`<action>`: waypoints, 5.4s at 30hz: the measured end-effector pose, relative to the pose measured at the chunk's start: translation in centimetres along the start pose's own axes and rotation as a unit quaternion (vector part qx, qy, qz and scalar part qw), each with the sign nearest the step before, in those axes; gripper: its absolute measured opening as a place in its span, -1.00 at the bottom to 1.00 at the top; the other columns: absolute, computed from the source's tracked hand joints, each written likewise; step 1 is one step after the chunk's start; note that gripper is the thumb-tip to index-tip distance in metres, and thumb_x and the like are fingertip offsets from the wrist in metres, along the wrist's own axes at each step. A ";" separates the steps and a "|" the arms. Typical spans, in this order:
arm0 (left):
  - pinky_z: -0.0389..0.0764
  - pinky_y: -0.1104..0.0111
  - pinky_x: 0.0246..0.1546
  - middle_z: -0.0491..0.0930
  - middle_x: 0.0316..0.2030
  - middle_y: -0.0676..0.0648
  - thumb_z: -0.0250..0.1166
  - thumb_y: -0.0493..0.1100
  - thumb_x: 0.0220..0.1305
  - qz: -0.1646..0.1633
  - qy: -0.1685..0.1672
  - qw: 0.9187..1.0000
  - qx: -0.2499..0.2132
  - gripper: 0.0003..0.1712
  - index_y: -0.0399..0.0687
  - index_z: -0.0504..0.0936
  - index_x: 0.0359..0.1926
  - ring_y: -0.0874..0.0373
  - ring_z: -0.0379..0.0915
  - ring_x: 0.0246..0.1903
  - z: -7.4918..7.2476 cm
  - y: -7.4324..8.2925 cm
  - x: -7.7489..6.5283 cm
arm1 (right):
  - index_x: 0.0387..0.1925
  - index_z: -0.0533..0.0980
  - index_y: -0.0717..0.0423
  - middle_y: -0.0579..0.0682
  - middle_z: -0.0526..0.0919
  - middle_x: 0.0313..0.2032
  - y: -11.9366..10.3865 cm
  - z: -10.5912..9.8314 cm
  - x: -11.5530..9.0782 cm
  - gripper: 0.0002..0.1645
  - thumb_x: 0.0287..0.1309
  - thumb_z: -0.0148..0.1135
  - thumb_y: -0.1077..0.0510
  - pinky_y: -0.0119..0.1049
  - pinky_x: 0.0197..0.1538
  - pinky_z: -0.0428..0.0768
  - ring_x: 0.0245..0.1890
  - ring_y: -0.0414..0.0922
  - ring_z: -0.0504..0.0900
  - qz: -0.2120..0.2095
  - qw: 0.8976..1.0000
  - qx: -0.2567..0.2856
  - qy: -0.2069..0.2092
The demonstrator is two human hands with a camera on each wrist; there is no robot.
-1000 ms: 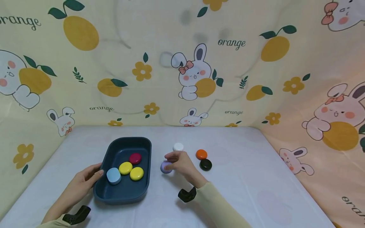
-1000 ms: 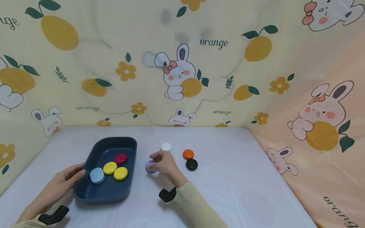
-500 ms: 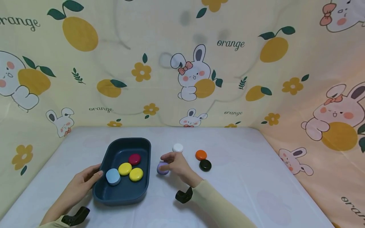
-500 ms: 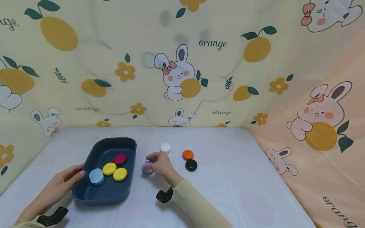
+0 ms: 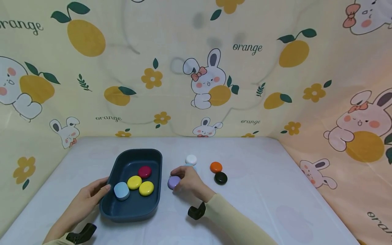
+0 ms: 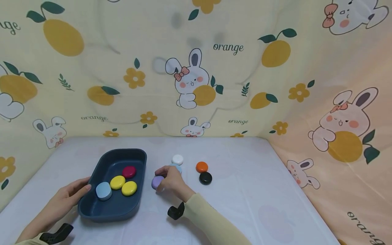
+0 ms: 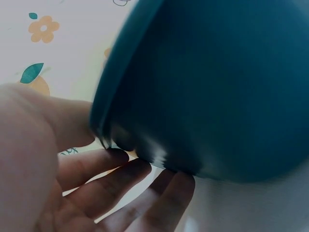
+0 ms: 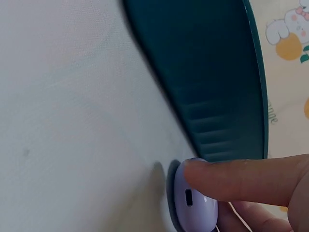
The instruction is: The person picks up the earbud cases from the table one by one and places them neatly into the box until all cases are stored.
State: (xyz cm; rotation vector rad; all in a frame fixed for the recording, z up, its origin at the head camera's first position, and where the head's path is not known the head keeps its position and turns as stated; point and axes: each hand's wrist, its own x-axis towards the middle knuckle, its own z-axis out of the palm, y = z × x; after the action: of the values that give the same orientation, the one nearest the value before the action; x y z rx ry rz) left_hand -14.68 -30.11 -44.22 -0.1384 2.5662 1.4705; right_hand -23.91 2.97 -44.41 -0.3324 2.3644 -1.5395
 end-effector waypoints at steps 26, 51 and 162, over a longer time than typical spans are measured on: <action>0.56 0.05 0.07 0.13 0.37 -0.47 0.03 0.32 0.43 -0.012 -0.003 1.000 -0.003 -0.02 -0.38 0.05 0.47 -0.38 0.17 0.29 0.2 -0.2 0.3 | -0.11 0.66 0.12 -0.11 0.70 -0.19 1.2 -0.6 0.6 -0.43 -0.28 0.59 0.45 -0.12 0.10 0.55 -0.15 -0.12 0.59 -0.030 0.999 -0.006 -0.027; 0.56 0.04 0.07 0.14 0.37 -0.47 0.00 0.32 0.44 -0.007 -0.001 1.000 0.001 -0.03 -0.39 0.04 0.47 -0.37 0.19 0.29 0.0 -0.3 0.1 | -0.03 0.66 0.19 -0.06 0.71 -0.15 -1.1 -2.0 0.0 -0.48 -0.15 0.54 0.39 -0.18 0.05 0.58 -0.09 -0.05 0.57 -0.029 0.998 0.062 0.002; 0.60 0.07 0.03 0.21 0.34 -0.46 0.06 0.28 0.43 -0.010 -0.003 1.000 -0.007 -0.07 -0.38 0.11 0.45 -0.31 0.27 0.26 0.4 -0.8 0.1 | -0.01 0.61 0.19 0.06 0.70 -0.05 -2.1 -6.9 -1.0 -0.55 0.12 0.46 0.05 -0.02 0.23 0.47 0.04 0.05 0.60 -0.070 0.975 0.207 0.047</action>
State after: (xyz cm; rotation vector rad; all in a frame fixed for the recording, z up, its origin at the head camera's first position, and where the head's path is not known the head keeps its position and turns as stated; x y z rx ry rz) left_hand -14.64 -30.18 -45.07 -0.1609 2.5416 1.4806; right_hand -25.53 8.34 -39.72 -0.3389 2.0473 -2.1006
